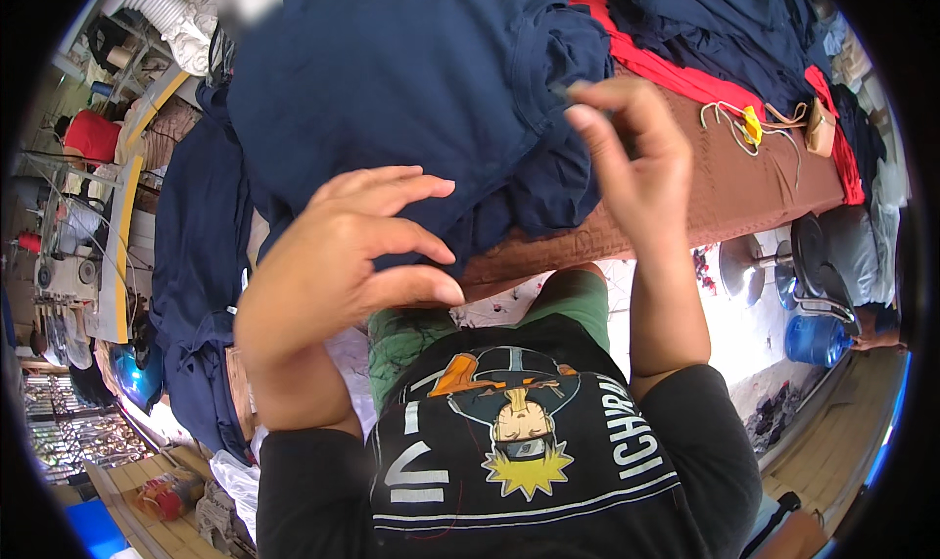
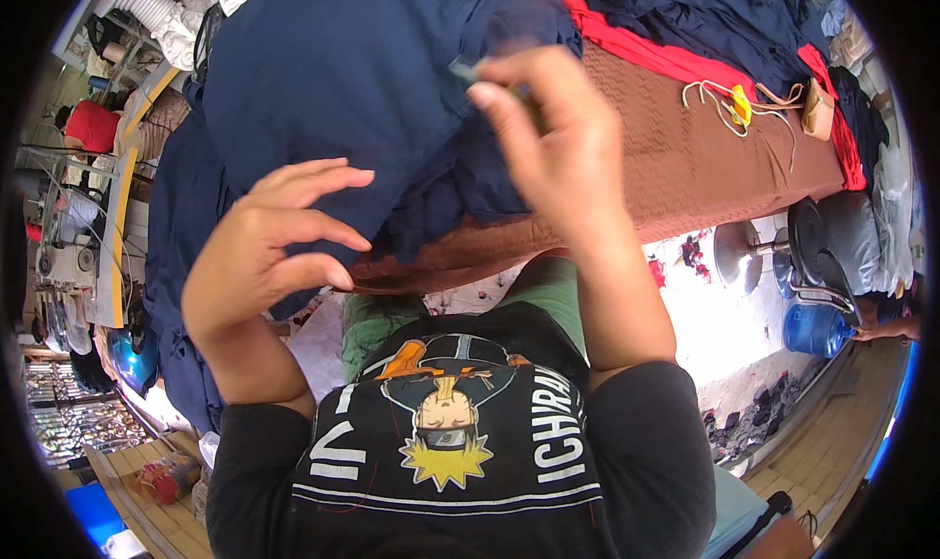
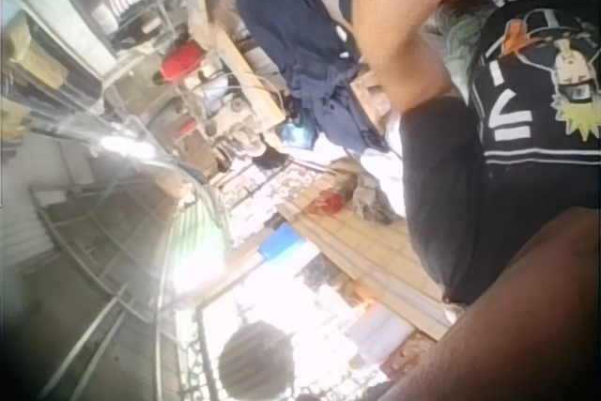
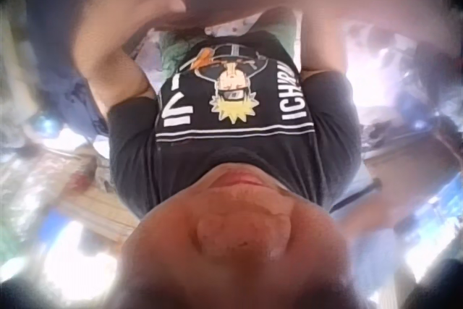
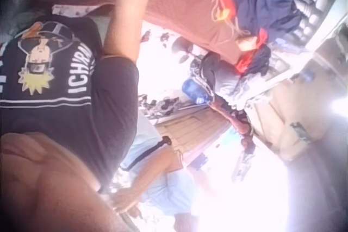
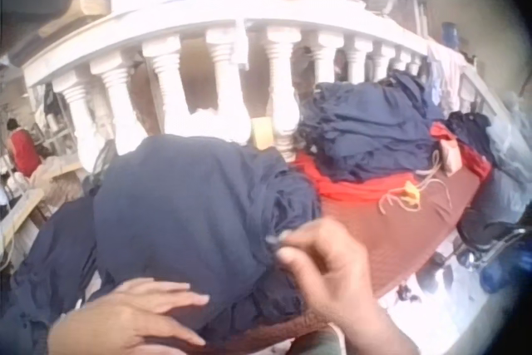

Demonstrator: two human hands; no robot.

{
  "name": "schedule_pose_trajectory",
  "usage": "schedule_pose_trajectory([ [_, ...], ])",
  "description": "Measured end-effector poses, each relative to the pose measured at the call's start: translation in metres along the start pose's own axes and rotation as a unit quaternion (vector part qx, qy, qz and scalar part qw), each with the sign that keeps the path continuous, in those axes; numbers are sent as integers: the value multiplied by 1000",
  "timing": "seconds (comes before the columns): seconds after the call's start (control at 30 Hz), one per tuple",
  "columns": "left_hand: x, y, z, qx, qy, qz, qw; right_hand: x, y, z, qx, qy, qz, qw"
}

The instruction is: The person trims excess threads from the collar and label area of dark blue garments using a pair of snips.

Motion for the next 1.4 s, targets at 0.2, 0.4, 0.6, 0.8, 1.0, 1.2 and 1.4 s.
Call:
schedule_pose_trajectory([
  [0.2, 72, 4, 20, 164, -143, -62, 974, -11, -66, -1, 78, 47, -287, 954],
  [0.4, 126, 36, 6, 321, -51, -60, 944, -26, -91, -51, 243, 192, -431, 847],
  [0.6, 85, -8, 49, 241, -190, -190, 933, -5, -64, -42, 459, 39, -331, 824],
  [0.8, 39, -14, -27, 181, -272, -124, 937, -39, -57, -59, 570, 46, -370, 732],
  [1.0, 35, 0, -40, 92, -299, -58, 948, -53, -61, -62, 581, 47, -375, 721],
  [1.2, 66, 27, 12, -79, -359, -26, 930, -44, -53, -19, 339, -99, -289, 890],
  [1.4, 70, 16, 14, -43, -368, -76, 926, -49, -34, -4, 196, -85, -233, 949],
])
Point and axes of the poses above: each hand's wrist, its own x-axis towards the middle knuckle, its own z-axis out of the back of the hand, y = z × x, the point moved 8 cm from there along x, towards the middle knuckle, and after that the axes turned 8 degrees about y, right-handed, at the moved point
